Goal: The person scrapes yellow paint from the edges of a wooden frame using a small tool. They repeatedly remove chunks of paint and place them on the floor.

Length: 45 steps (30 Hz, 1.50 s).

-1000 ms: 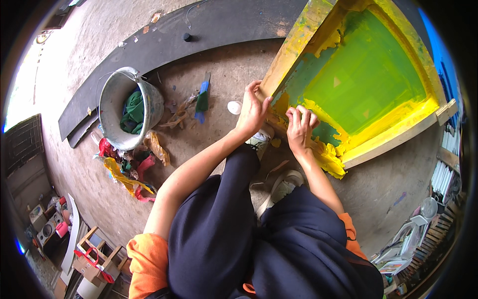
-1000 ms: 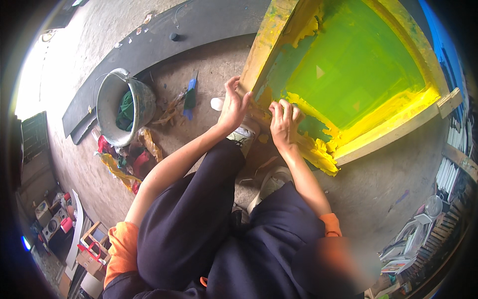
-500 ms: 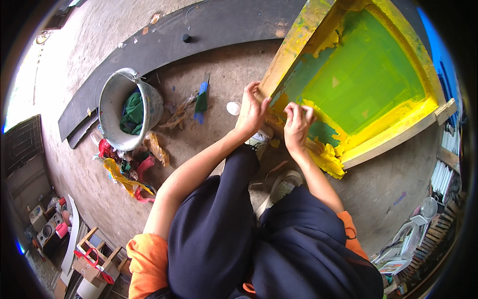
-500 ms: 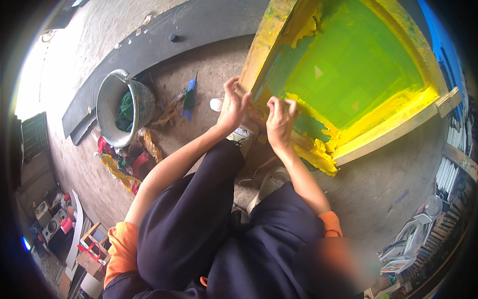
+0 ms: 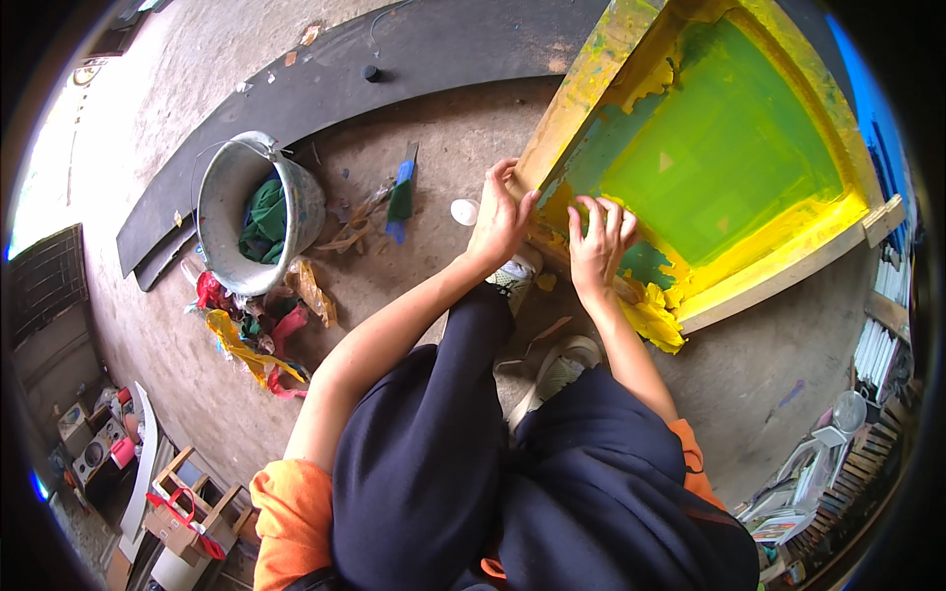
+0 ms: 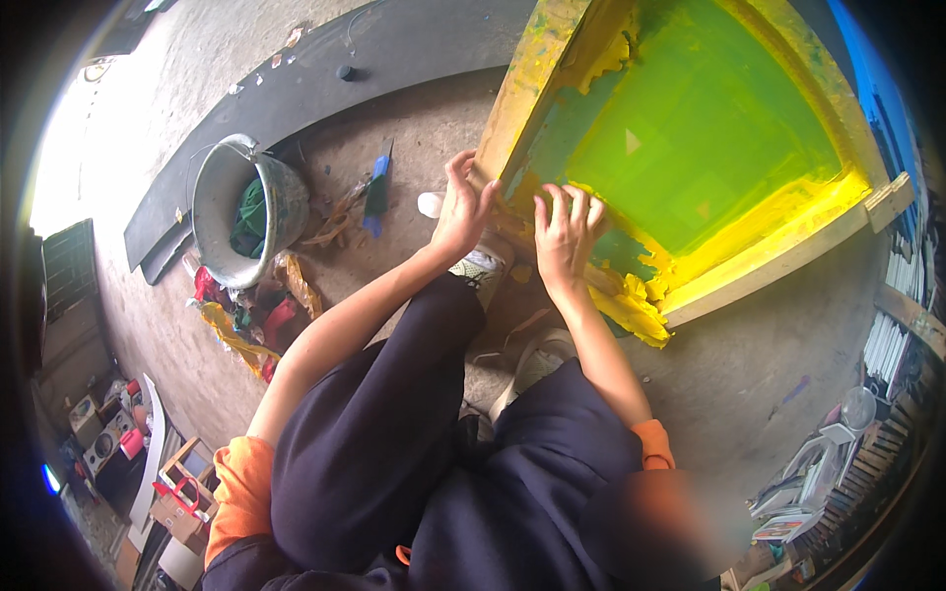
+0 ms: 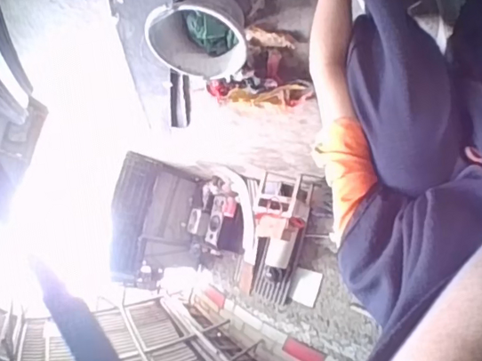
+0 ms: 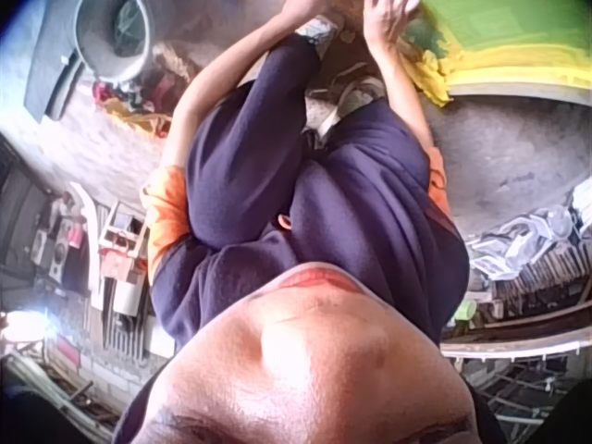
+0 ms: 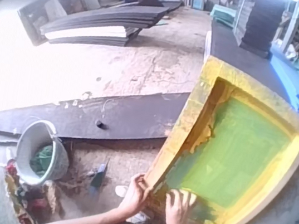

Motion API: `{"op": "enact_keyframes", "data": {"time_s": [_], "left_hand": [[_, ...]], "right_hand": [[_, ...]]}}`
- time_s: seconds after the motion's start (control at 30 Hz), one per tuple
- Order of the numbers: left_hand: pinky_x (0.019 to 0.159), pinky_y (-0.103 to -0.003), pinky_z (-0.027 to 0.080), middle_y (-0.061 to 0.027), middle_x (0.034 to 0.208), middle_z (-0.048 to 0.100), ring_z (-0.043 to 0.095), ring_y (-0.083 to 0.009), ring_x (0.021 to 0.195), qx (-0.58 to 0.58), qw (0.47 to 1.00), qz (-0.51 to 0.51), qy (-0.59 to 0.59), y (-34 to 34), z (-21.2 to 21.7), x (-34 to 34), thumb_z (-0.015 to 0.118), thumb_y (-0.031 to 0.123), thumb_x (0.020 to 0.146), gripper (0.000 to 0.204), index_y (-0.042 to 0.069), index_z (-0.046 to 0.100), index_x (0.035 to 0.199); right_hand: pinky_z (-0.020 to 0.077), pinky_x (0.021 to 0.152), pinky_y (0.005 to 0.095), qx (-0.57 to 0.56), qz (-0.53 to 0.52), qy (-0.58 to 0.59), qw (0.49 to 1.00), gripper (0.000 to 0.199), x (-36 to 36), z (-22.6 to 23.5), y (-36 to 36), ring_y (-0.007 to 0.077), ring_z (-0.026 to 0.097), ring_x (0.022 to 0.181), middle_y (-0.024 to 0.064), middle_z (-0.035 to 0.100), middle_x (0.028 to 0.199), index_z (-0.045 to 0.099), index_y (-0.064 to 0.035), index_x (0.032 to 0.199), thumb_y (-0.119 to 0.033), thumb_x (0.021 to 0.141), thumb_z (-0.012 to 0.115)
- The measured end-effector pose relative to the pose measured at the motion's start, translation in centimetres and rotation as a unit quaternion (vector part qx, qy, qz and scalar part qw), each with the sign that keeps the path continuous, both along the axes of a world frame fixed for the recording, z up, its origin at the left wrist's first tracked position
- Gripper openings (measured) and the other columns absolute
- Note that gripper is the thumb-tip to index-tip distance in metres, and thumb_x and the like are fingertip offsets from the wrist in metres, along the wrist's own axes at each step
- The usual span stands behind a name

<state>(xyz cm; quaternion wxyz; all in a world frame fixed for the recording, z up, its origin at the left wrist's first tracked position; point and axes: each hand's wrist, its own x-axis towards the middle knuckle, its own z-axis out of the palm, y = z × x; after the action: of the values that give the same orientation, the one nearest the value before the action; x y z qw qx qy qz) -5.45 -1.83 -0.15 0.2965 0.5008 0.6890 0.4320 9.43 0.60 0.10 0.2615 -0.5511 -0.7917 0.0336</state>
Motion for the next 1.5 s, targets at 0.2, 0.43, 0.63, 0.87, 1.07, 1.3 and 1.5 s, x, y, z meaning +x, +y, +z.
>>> {"op": "enact_keyframes", "data": {"time_s": [0.2, 0.43, 0.63, 0.87, 1.07, 1.3, 1.5], "left_hand": [[0.094, -0.041, 0.038, -0.0279, 0.114, 0.044, 0.046, -0.0388, 0.109, 0.000, 1.000, 0.000, 0.004, 0.0, -0.2, 0.0, 0.057, 0.012, 0.086, 0.051, -0.004, 0.026, 0.123], [0.095, -0.041, 0.037, -0.0275, 0.113, 0.044, 0.046, -0.0385, 0.109, 0.001, 1.000, 0.004, -0.001, 0.1, -0.3, 0.3, 0.057, 0.011, 0.086, 0.050, -0.004, 0.027, 0.123], [0.096, -0.042, 0.036, -0.0269, 0.114, 0.043, 0.045, -0.0382, 0.109, 0.023, 1.000, 0.001, 0.010, 0.1, -0.2, 0.4, 0.056, 0.010, 0.086, 0.049, -0.005, 0.027, 0.123], [0.094, -0.042, 0.037, -0.0270, 0.114, 0.043, 0.046, -0.0380, 0.109, 0.003, 1.000, 0.010, 0.004, 0.0, -0.2, 0.2, 0.056, 0.010, 0.086, 0.049, -0.005, 0.027, 0.123], [0.094, -0.041, 0.038, -0.0274, 0.114, 0.043, 0.046, -0.0385, 0.109, 0.006, 1.000, 0.009, 0.002, 0.0, -0.3, 0.2, 0.057, 0.011, 0.086, 0.050, -0.005, 0.027, 0.123], [0.094, -0.041, 0.037, -0.0277, 0.114, 0.044, 0.046, -0.0388, 0.109, 0.010, 1.000, 0.005, 0.003, 0.1, -0.1, 0.3, 0.057, 0.011, 0.087, 0.050, -0.005, 0.027, 0.123], [0.093, -0.041, 0.038, -0.0279, 0.113, 0.044, 0.046, -0.0387, 0.109, 0.008, 1.000, 0.006, 0.012, 0.0, -0.2, 0.1, 0.057, 0.012, 0.087, 0.050, -0.005, 0.027, 0.123]], "right_hand": [[0.0322, 0.076, 0.0419, 0.024, -0.020, -0.052, 0.998, 0.018, -0.7, -1.1, 1.0, 0.0207, 0.045, 0.093, -0.0013, 0.051, 0.091, 0.057, -0.0175, 0.087, -0.026, 0.076, 0.069], [0.0325, 0.074, 0.0434, 0.075, -0.006, -0.061, 0.995, 0.014, -0.7, -2.1, 1.6, 0.0204, 0.046, 0.087, -0.0011, 0.049, 0.087, 0.056, -0.0164, 0.085, -0.021, 0.077, 0.066], [0.0328, 0.074, 0.0433, 0.051, 0.026, -0.040, 0.998, 0.012, -0.8, -2.4, 1.2, 0.0208, 0.046, 0.086, -0.0009, 0.049, 0.086, 0.056, -0.0158, 0.088, -0.019, 0.080, 0.064], [0.0330, 0.080, 0.0409, -0.019, 0.098, 0.014, 0.995, 0.010, -1.6, -0.7, -1.5, 0.0214, 0.046, 0.088, 0.0000, 0.051, 0.088, 0.055, -0.0155, 0.090, -0.019, 0.082, 0.060], [0.0350, 0.079, 0.0392, -0.043, 0.056, 0.034, 0.997, 0.012, 0.2, -0.5, -0.3, 0.0217, 0.049, 0.088, 0.0007, 0.055, 0.086, 0.059, -0.0113, 0.096, -0.016, 0.085, 0.057], [0.0368, 0.083, 0.0436, -0.004, 0.055, -0.056, 0.997, 0.037, 0.1, -0.9, 0.2, 0.0236, 0.047, 0.098, 0.0046, 0.050, 0.107, 0.055, -0.0165, 0.117, -0.012, 0.080, 0.060], [0.0358, 0.084, 0.0442, -0.021, 0.078, -0.038, 0.996, 0.040, 0.1, -1.1, 0.2, 0.0244, 0.046, 0.099, 0.0043, 0.049, 0.108, 0.055, -0.0187, 0.117, -0.013, 0.078, 0.060]]}}
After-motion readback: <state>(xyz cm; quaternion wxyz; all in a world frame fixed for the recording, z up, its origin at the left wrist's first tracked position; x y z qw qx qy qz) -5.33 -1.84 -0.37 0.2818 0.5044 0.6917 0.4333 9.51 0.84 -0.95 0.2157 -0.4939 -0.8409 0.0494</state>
